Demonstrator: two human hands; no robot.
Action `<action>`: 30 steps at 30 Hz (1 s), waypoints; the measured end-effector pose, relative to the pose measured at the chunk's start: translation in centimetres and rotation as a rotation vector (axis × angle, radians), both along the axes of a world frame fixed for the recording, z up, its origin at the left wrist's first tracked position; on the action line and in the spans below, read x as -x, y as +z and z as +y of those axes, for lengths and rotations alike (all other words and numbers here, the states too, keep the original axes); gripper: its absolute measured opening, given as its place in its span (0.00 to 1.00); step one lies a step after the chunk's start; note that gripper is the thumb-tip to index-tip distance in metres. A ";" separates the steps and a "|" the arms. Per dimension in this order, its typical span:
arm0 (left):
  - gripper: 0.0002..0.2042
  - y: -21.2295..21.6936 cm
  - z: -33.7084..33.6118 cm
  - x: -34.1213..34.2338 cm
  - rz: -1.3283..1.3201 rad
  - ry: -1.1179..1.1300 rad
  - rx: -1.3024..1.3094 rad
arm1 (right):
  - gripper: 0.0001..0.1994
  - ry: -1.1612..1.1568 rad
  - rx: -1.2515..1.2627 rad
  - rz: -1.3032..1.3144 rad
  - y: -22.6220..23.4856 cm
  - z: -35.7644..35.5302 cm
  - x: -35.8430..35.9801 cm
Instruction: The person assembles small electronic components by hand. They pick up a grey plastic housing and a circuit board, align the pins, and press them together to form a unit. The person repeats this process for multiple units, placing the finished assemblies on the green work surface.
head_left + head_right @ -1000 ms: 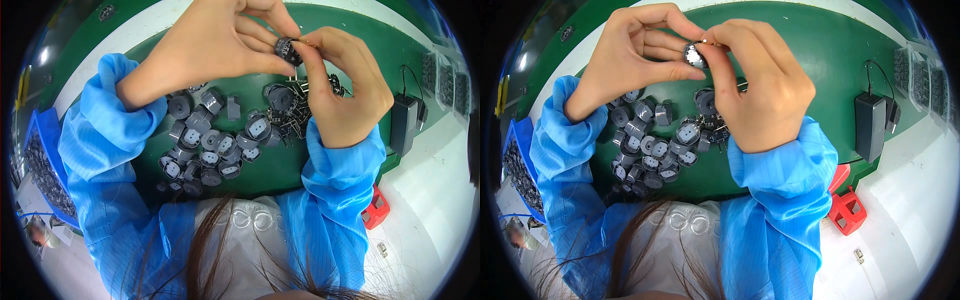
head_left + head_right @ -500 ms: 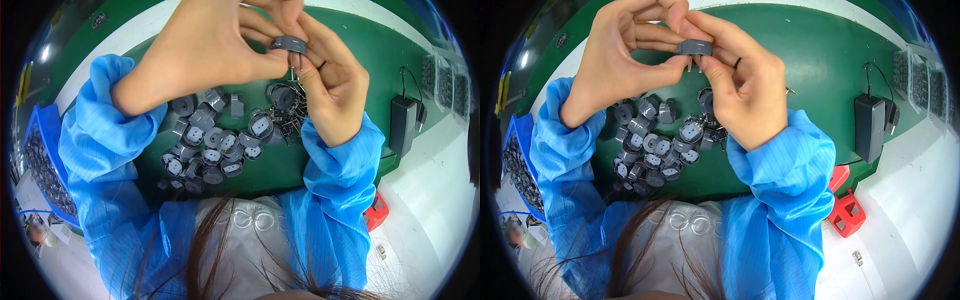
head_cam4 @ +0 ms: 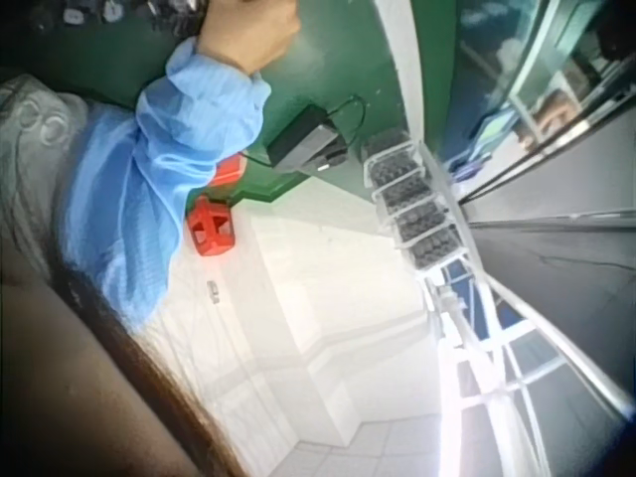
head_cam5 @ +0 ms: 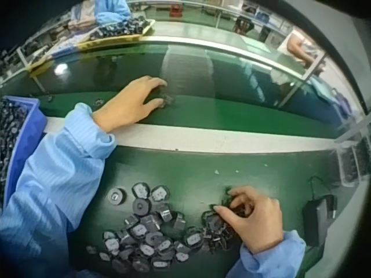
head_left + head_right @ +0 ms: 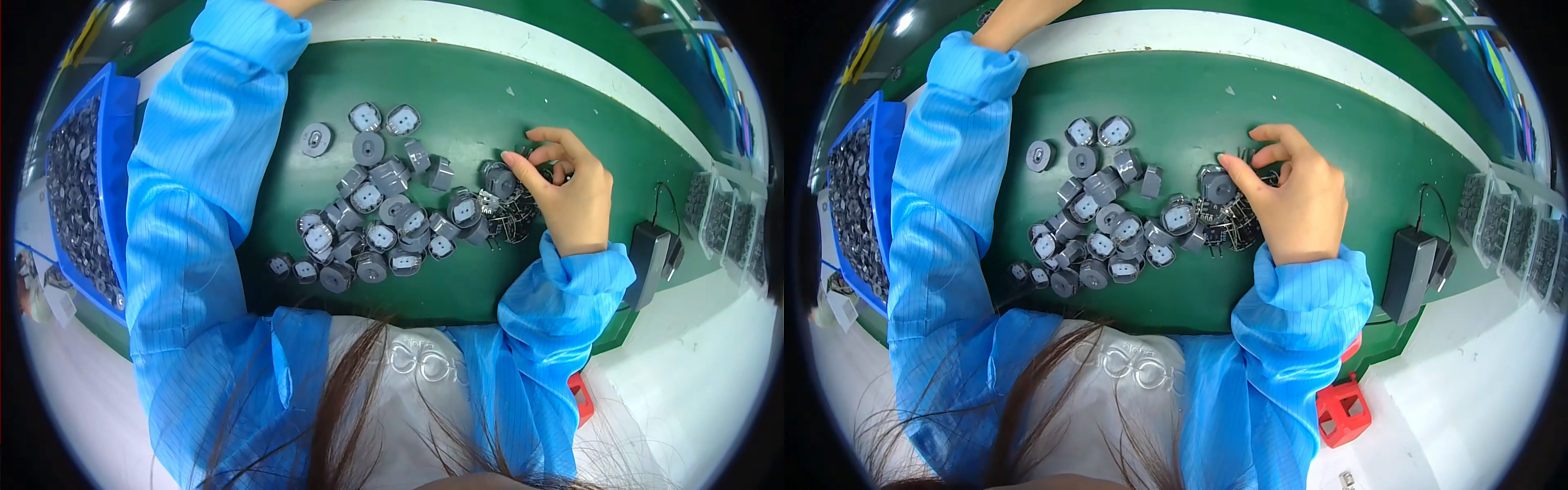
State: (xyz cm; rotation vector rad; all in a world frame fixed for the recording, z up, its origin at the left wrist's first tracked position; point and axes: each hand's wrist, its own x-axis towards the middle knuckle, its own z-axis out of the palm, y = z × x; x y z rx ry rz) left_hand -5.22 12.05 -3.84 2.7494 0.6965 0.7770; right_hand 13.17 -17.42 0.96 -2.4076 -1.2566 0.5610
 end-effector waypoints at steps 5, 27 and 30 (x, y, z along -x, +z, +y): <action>0.23 4.2 -3.1 1.0 0.165 -0.211 0.138 | 0.12 0.066 -0.025 0.008 -0.5 -0.2 -0.5; 0.06 -3.1 1.9 -4.6 -0.336 -0.110 0.471 | 0.11 0.126 -0.047 -0.005 -0.6 -0.4 -0.8; 0.11 -3.8 3.5 -3.1 -0.328 0.165 0.336 | 0.10 0.142 -0.063 0.003 -0.4 -0.3 -0.5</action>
